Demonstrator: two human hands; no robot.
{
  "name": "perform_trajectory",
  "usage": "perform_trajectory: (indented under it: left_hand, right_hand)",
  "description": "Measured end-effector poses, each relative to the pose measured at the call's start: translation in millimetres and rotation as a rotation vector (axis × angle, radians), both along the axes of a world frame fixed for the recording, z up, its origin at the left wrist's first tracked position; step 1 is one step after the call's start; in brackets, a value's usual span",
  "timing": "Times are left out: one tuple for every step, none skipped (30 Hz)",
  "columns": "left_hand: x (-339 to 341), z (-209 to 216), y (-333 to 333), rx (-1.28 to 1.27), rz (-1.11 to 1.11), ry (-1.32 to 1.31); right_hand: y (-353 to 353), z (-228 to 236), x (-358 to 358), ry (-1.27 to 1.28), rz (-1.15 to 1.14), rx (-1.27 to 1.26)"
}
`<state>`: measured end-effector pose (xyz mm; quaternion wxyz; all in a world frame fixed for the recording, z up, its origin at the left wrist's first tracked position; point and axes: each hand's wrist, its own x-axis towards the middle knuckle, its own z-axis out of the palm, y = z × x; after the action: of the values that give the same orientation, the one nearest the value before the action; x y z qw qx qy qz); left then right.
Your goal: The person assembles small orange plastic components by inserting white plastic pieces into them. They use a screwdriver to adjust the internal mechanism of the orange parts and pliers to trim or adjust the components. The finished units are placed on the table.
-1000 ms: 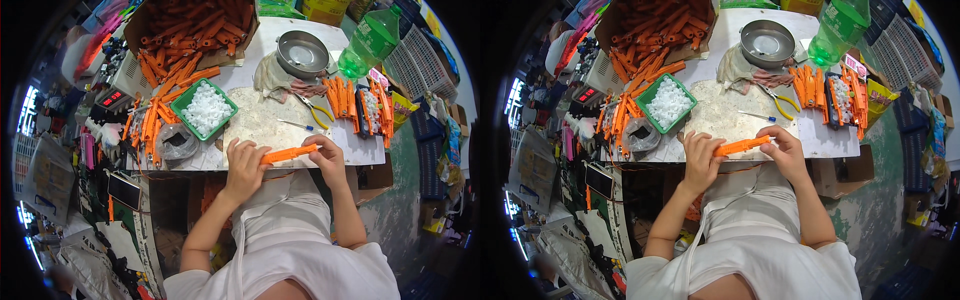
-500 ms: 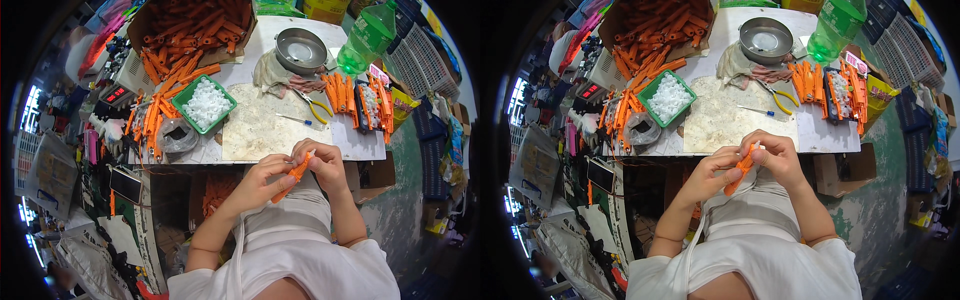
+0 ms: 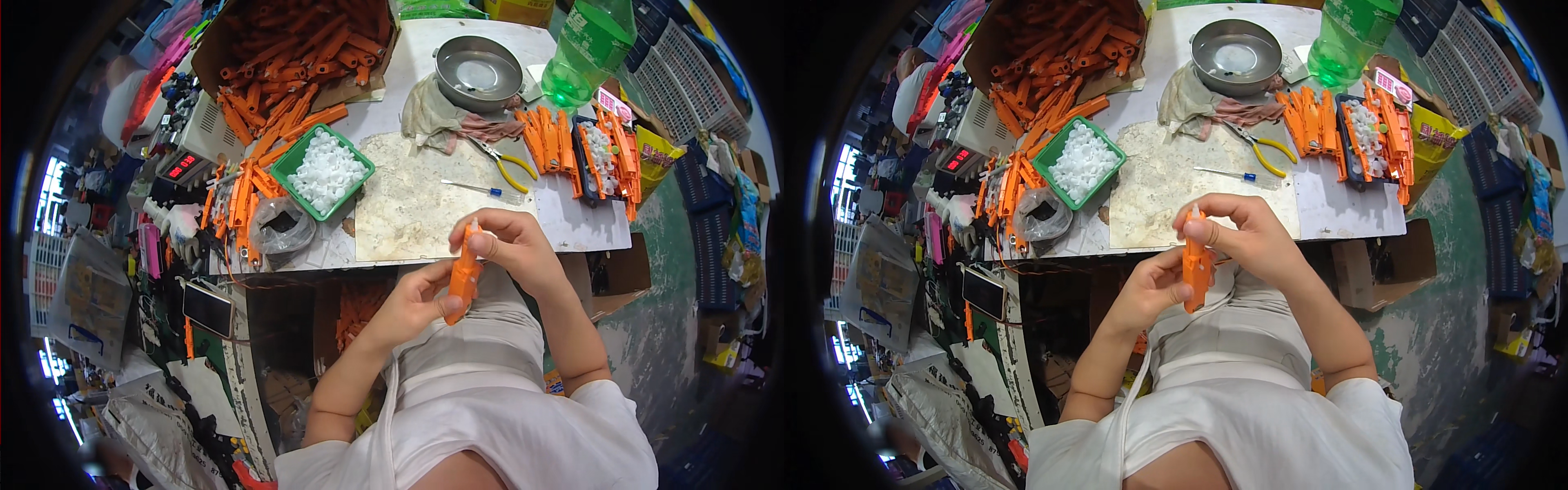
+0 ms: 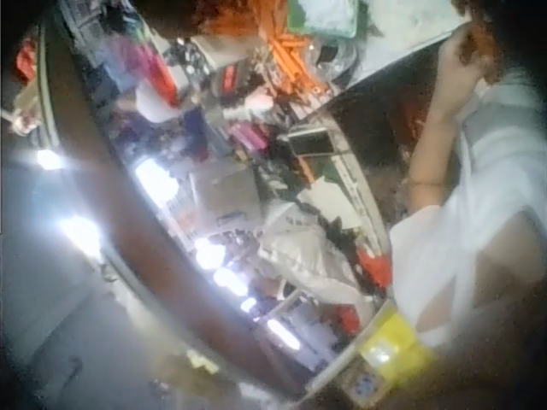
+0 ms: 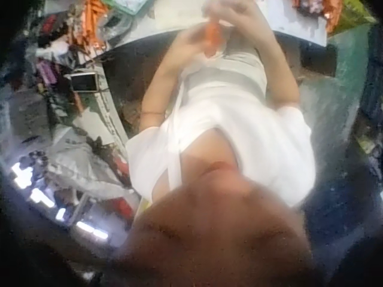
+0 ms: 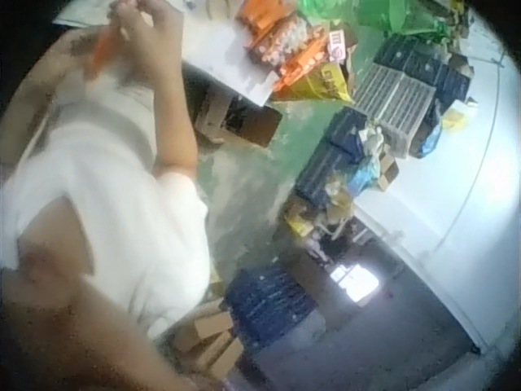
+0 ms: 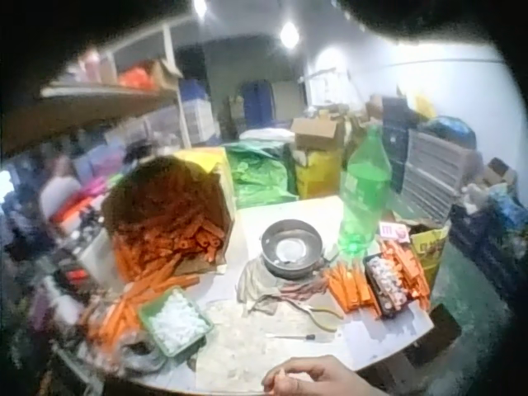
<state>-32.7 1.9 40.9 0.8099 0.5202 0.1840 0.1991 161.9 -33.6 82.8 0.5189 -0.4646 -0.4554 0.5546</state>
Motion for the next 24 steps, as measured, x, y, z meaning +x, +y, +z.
perform_trajectory:
  left_hand:
    - [-0.1,-2.4,1.0,-0.071,0.024,-0.053]
    - [-1.1,-4.5,3.5,-0.138,0.050,-0.103]
    - [-4.3,-8.9,6.8,-0.203,0.087,-0.157]
    - [-8.5,-14.9,10.8,-0.221,0.119,-0.214]
    - [-12.3,-21.2,15.6,-0.242,0.147,-0.273]
    - [-15.5,-27.1,19.1,-0.262,0.176,-0.331]
    - [-15.7,-29.9,20.7,-0.301,0.196,-0.365]
    - [-18.4,-33.8,20.9,-0.335,0.207,-0.393]
    - [-20.6,-37.7,21.0,-0.372,0.214,-0.422]
    - [-20.8,-41.6,21.0,-0.410,0.215,-0.453]
    - [-20.3,-43.1,20.1,-0.437,0.226,-0.461]
    - [-19.6,-44.9,18.6,-0.464,0.237,-0.472]
    - [-19.2,-46.4,16.7,-0.493,0.250,-0.482]
    - [-17.1,-46.7,15.3,-0.479,0.269,-0.463]
    - [-15.1,-47.2,14.0,-0.461,0.290,-0.445]
    - [-13.3,-46.9,13.9,-0.442,0.308,-0.427]
    - [-11.9,-41.4,13.7,-0.327,0.381,-0.380]
    - [-10.9,-29.9,12.4,-0.210,0.454,-0.331]
    - [-9.4,-20.5,11.4,-0.093,0.524,-0.281]
    - [-6.4,-14.6,10.2,0.131,0.685,-0.245]
    - [-1.5,-10.2,8.4,0.358,0.841,-0.208]
    - [1.6,-8.0,8.1,0.588,0.990,-0.168]
    - [-1.2,-29.4,16.0,0.820,1.047,-0.037]
    - [-7.1,-38.8,24.9,1.194,0.905,0.431]
  right_hand:
    - [0.1,-3.4,-3.3,-0.068,-0.087,0.096]
    - [0.1,-7.6,-6.3,-0.132,-0.174,0.195]
    - [-4.5,-18.7,-0.3,-0.157,-0.218,0.189]
    - [-13.3,-27.9,8.7,-0.094,-0.220,0.098]
    - [-25.0,-44.5,21.8,-0.048,-0.184,0.096]
    - [-37.6,-69.3,33.4,0.199,-0.077,0.194]
    - [-53.0,-82.3,42.4,0.328,-0.025,0.109]
    - [-65.9,-99.2,50.0,0.329,0.008,0.003]
    - [-78.2,-117.9,56.8,0.327,0.037,-0.104]
    - [-86.9,-137.0,60.7,0.322,0.060,-0.209]
    - [-90.6,-155.5,61.2,0.222,-0.086,-0.327]
    - [-92.5,-175.8,61.2,0.117,-0.231,-0.445]
    - [-93.3,-197.2,61.0,0.011,-0.375,-0.561]
    - [-90.8,-222.9,62.9,-0.026,-0.459,-0.588]
    - [-85.0,-243.2,65.3,-0.063,-0.540,-0.610]
    - [-79.6,-263.0,67.9,-0.099,-0.623,-0.632]
    - [-69.9,-277.2,68.8,-0.088,-0.700,-0.638]
    - [-56.1,-283.1,66.7,-0.041,-0.758,-0.631]
    - [-42.0,-288.2,65.6,0.050,-0.811,-0.615]
    - [-23.9,-287.0,62.7,0.193,-0.859,-0.583]
    - [-5.7,-284.5,60.1,0.350,-0.906,-0.548]
    - [7.1,-281.0,57.1,0.476,-0.932,-0.522]
    - [18.5,-277.6,55.6,0.574,-0.953,-0.500]
    - [27.1,-274.7,54.8,0.656,-0.967,-0.484]
